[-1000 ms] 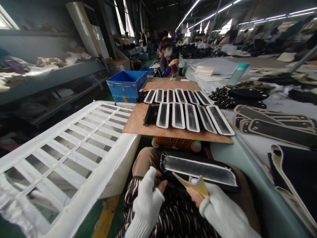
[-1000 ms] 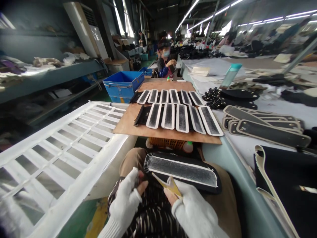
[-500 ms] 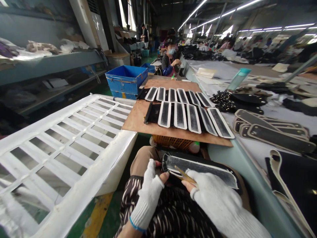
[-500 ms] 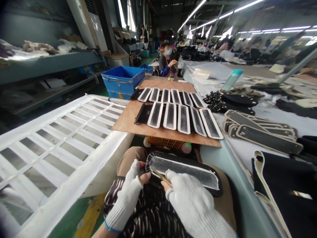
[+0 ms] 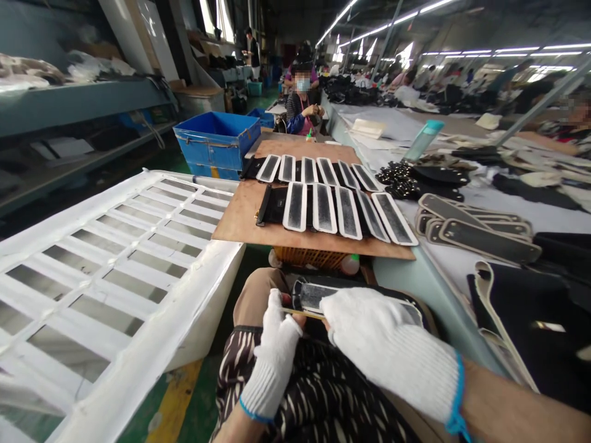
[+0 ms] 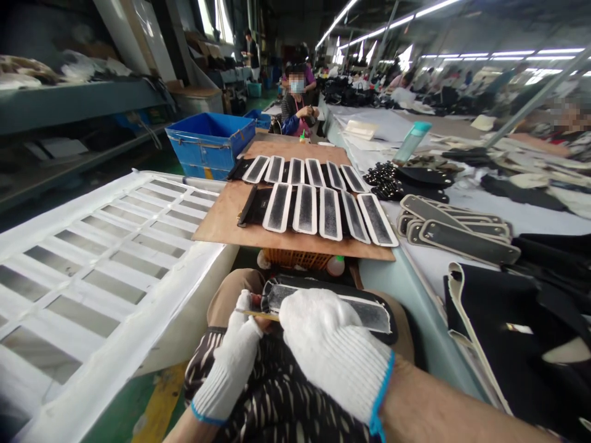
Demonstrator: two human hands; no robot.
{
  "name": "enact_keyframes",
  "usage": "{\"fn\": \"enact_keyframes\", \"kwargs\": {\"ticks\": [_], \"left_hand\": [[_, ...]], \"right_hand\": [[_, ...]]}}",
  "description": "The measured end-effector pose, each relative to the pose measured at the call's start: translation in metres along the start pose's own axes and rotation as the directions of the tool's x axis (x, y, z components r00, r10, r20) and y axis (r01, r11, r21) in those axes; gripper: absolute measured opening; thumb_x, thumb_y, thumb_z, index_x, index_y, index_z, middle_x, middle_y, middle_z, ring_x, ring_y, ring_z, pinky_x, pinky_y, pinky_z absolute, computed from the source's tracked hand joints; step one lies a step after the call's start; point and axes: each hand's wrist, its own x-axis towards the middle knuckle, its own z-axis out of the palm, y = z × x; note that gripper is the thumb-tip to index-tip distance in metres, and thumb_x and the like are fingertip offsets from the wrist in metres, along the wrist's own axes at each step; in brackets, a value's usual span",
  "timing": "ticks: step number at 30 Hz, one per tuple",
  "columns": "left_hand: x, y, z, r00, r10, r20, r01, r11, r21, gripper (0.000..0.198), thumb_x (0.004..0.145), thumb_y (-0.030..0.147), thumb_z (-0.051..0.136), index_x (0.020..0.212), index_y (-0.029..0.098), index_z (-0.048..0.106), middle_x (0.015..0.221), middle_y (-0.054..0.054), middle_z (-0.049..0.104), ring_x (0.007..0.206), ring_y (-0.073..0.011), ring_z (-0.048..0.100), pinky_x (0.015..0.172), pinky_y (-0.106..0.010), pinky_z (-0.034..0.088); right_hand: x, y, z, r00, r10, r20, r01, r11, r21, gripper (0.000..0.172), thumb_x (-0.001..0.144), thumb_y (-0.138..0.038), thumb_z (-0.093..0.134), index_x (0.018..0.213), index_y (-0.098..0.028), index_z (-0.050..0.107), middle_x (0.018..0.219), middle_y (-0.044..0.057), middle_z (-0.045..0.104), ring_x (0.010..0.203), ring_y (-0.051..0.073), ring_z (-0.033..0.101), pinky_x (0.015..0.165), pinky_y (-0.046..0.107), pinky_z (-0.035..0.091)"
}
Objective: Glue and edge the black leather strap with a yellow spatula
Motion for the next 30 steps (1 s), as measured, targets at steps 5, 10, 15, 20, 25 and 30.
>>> {"fn": "enact_keyframes", "kwargs": {"ticks": [5, 10, 15, 20, 25, 30], "left_hand": [[0.001, 0.025, -0.009, 0.98, 0.0, 0.197, -0.012, 0.998, 0.056, 0.042, 0.062, 0.034, 0.066, 0.097, 0.019, 0.049, 0.082, 0.001, 0.056, 0.073, -0.0153, 0.055, 0.065, -0.028, 0.049], [0.003, 0.037, -0.011, 0.973, -0.024, 0.229, -0.009, 0.99, 0.143, 0.04, 0.059, 0.033, 0.067, 0.09, 0.021, 0.045, 0.068, 0.006, 0.053, 0.059, -0.0131, 0.052, 0.057, -0.026, 0.044], [0.0, 0.041, -0.01, 0.982, -0.001, 0.189, -0.034, 0.983, 0.181, 0.033, 0.061, 0.028, 0.064, 0.088, 0.022, 0.046, 0.065, 0.005, 0.052, 0.063, -0.0138, 0.05, 0.059, -0.025, 0.044], [0.008, 0.033, -0.011, 0.982, 0.008, 0.19, -0.046, 0.98, 0.196, 0.034, 0.059, 0.029, 0.062, 0.088, 0.02, 0.048, 0.069, 0.005, 0.051, 0.06, -0.0133, 0.049, 0.057, -0.027, 0.043], [0.015, 0.026, -0.011, 0.977, 0.005, 0.215, -0.046, 0.981, 0.186, 0.033, 0.059, 0.028, 0.062, 0.087, 0.02, 0.047, 0.075, 0.004, 0.052, 0.064, -0.0127, 0.05, 0.057, -0.026, 0.044], [0.019, 0.019, -0.011, 0.97, -0.034, 0.241, -0.005, 0.988, 0.157, 0.032, 0.06, 0.026, 0.061, 0.087, 0.021, 0.044, 0.07, 0.005, 0.053, 0.06, -0.0118, 0.052, 0.055, -0.024, 0.043]], "right_hand": [[0.014, 0.006, -0.001, 0.955, 0.083, 0.285, -0.129, 0.981, 0.147, 0.021, 0.094, -0.027, 0.051, 0.087, -0.021, 0.07, 0.084, 0.007, 0.071, 0.076, 0.025, 0.067, 0.058, 0.034, 0.031], [0.008, 0.012, 0.01, 0.935, 0.195, 0.296, -0.285, 0.909, 0.303, 0.024, 0.093, -0.037, 0.054, 0.083, -0.023, 0.071, 0.078, 0.005, 0.071, 0.075, 0.021, 0.067, 0.059, 0.031, 0.031], [-0.002, 0.017, 0.012, 0.846, 0.272, 0.459, -0.468, 0.791, 0.395, 0.018, 0.09, -0.037, 0.059, 0.091, -0.028, 0.074, 0.083, 0.001, 0.076, 0.077, 0.022, 0.069, 0.061, 0.029, 0.034], [-0.01, 0.015, 0.02, 0.885, 0.248, 0.395, -0.419, 0.794, 0.44, 0.021, 0.091, -0.037, 0.057, 0.097, -0.026, 0.074, 0.088, 0.004, 0.076, 0.081, 0.024, 0.069, 0.068, 0.031, 0.039], [-0.004, 0.013, 0.02, 0.887, 0.199, 0.416, -0.389, 0.809, 0.441, 0.019, 0.091, -0.034, 0.056, 0.091, -0.024, 0.073, 0.081, 0.005, 0.074, 0.078, 0.024, 0.068, 0.064, 0.031, 0.037], [0.002, 0.013, 0.018, 0.884, 0.213, 0.417, -0.389, 0.829, 0.402, 0.022, 0.092, -0.037, 0.054, 0.084, -0.025, 0.071, 0.077, 0.003, 0.072, 0.068, 0.021, 0.066, 0.057, 0.032, 0.028]]}}
